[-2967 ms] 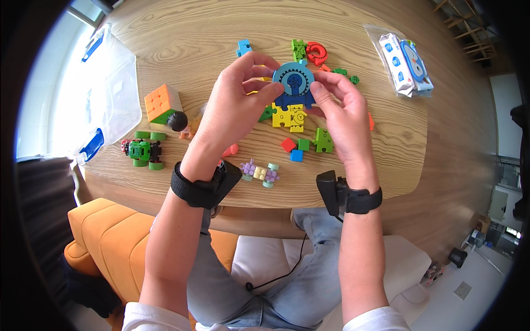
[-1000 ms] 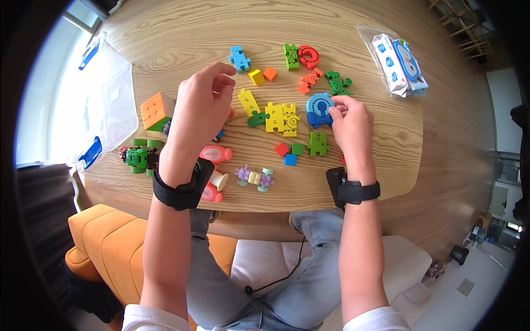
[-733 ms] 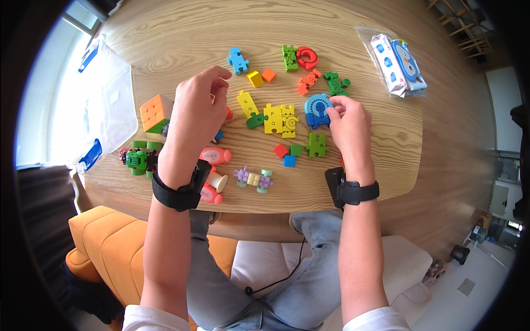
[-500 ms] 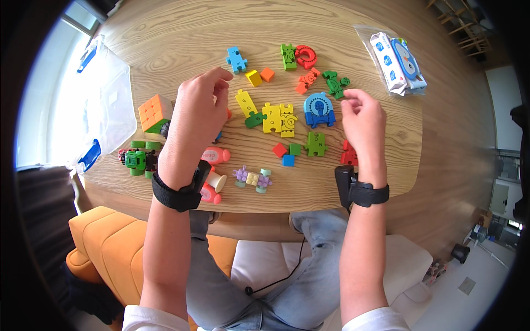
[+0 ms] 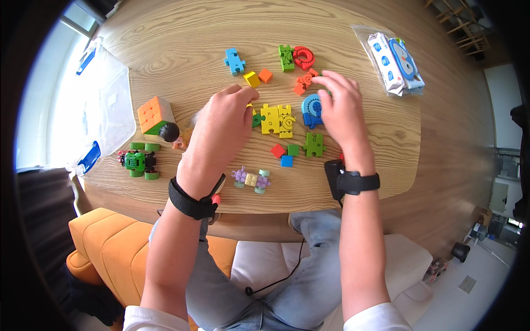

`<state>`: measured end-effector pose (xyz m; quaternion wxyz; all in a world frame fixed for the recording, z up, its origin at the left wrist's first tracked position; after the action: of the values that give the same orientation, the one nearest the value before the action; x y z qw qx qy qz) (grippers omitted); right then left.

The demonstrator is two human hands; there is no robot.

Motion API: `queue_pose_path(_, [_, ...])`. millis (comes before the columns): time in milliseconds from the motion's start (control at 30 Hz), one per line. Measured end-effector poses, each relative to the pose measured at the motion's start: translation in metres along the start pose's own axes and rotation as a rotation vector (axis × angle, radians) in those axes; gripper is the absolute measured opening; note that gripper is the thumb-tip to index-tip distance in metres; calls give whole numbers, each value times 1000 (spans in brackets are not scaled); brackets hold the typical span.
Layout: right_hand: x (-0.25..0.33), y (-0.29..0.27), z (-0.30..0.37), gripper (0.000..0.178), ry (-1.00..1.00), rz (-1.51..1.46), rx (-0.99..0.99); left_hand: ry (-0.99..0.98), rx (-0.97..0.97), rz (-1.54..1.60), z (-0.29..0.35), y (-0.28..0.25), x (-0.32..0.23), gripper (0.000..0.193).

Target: The person assembles colorful plastic interlocking blocks on a wooden table. They pick up individual pieces, connect them into small structures, and occasionally rearrange components to fit them together.

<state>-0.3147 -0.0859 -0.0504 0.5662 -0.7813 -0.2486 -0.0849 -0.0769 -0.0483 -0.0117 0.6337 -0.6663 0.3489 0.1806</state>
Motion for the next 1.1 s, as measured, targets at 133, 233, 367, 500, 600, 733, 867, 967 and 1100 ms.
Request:
queue_pose_path(133, [19,21,-2,18,4,106,107,-6,18,5,-1,0,-1,25])
queue_pose_path(233, [24,28,-4,23,19,142,123,-7,17,11,1,0,2,25])
queue_pose_path(367, [16,31,-9,40,68,91,71,-32,29,21,2,-2,3,24])
queue_pose_path(500, [13,30,-13,46,124,108,78,-21,3,37,2,-2,2,22])
queue_pose_path(600, [13,31,-17,43,158,76,126,-4,-4,54,3,-1,3,20])
queue_pose_path(733, [14,36,-13,33,148,109,60,42,12,74,3,1,1,19])
queue_pose_path(867, [12,37,-12,28,105,134,-57,62,11,76,2,1,1,19])
queue_pose_path(967, [11,36,-12,32,111,102,26,56,21,72,3,0,0,20])
queue_pose_path(1100, [12,22,-15,46,112,-42,-14,61,38,68,2,0,-6,21])
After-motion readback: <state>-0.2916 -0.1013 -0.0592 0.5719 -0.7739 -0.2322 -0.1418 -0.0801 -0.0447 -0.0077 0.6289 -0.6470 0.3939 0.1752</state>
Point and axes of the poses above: each hand's wrist, its own z-axis away from the middle knuckle, its own y-axis out of the palm, x = y × z, the point moved 2 cm from there along -z, towards the middle knuckle, and after that the axes turned 6 degrees about z, right-handed, at the moved point
